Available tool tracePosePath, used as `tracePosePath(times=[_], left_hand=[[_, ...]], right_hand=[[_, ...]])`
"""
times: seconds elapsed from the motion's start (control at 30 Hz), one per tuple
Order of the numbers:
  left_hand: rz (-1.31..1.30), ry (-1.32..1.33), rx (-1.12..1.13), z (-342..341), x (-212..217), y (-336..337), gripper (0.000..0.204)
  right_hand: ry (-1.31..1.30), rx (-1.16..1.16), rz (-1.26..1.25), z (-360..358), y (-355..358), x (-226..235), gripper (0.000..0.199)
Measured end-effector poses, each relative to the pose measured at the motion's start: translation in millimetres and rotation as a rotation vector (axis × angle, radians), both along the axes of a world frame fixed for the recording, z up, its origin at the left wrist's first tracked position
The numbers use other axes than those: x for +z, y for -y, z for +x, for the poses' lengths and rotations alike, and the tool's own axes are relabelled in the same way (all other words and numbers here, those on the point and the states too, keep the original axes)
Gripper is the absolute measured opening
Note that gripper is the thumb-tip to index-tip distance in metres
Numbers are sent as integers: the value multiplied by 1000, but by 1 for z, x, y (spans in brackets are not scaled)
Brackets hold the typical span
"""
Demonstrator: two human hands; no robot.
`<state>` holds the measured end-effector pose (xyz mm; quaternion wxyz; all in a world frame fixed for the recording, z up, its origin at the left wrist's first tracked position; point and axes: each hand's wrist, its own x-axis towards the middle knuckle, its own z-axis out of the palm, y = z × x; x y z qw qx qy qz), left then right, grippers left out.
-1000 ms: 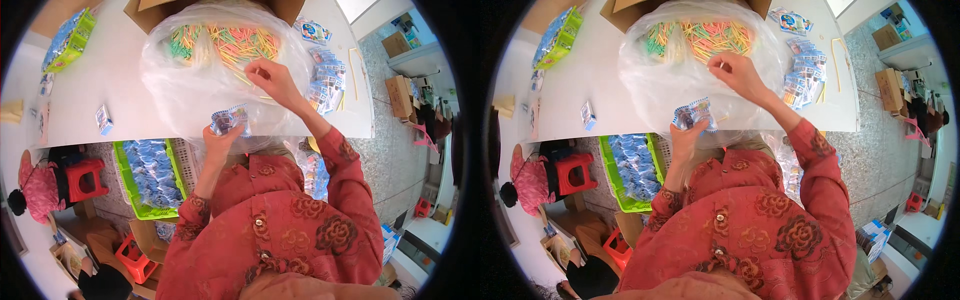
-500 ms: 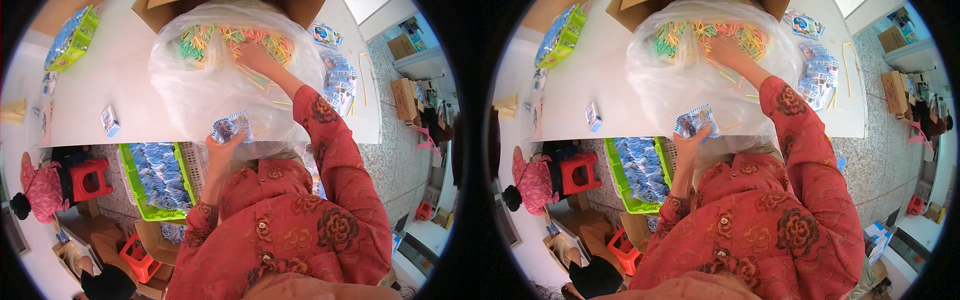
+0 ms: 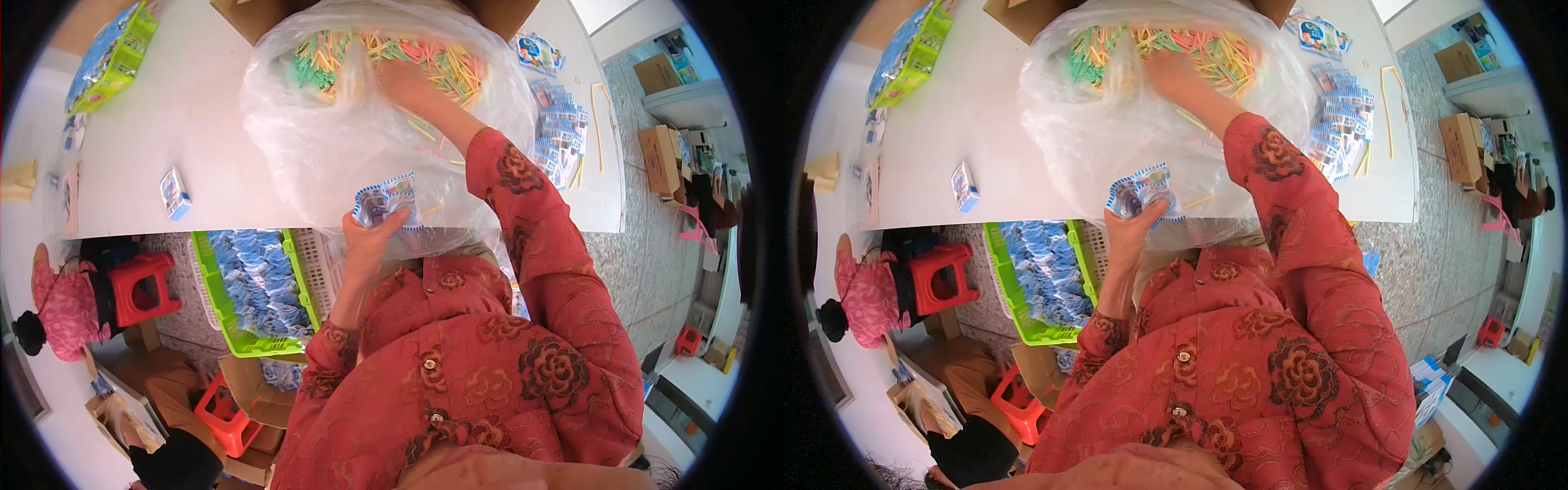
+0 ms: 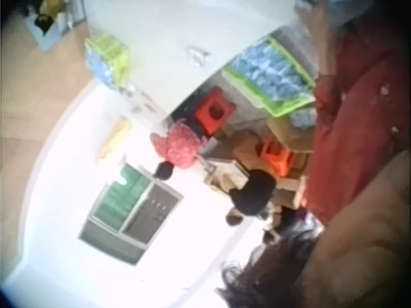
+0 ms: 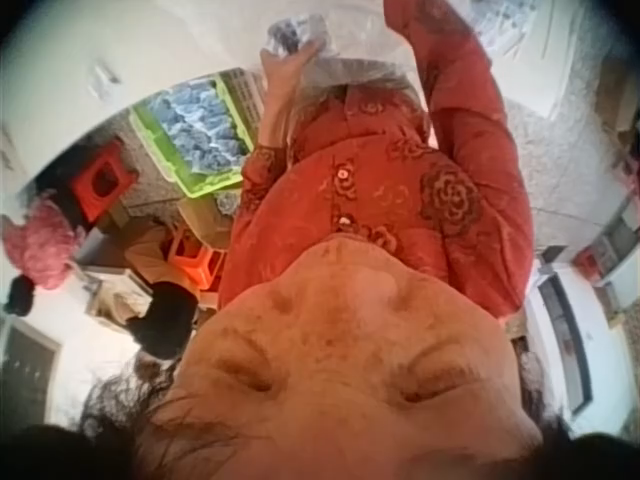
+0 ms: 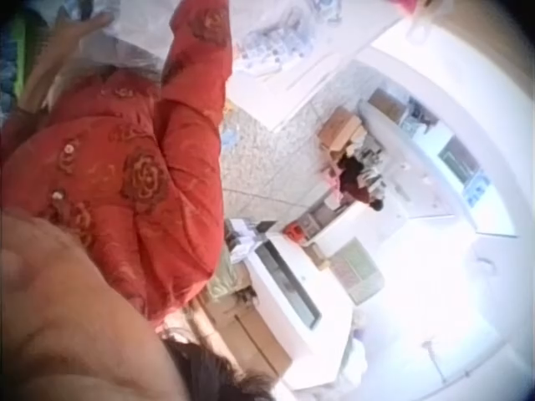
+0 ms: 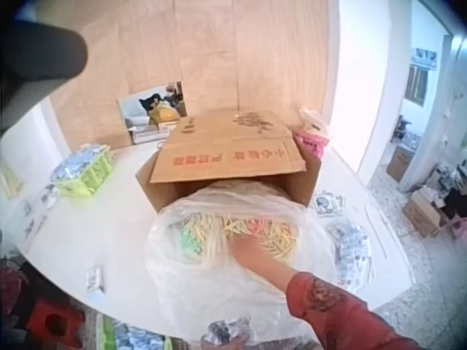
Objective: The person is packing small yellow and pink plastic sticks into individual blue plastic bags at a workbench.
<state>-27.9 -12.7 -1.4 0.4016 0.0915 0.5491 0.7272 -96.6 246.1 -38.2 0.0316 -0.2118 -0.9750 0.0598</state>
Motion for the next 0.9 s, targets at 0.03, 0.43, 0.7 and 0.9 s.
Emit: tracePosePath(times=[0.03, 0.43, 0.7, 0.9], left_hand=[[0, 8, -4, 1, 1, -1, 21], [13, -44, -50, 7, 3, 0, 37], [11, -32, -38, 9, 4, 2, 36], [-79, -33, -14, 14, -1, -1, 36]], right_hand=[[-1, -7, -2, -2, 4, -2, 18], [33, -96, 5, -12, 6, -2, 17], [-261, -144, -371, 32, -13, -3, 28], [-611, -86, -522, 79, -11, -13, 23]])
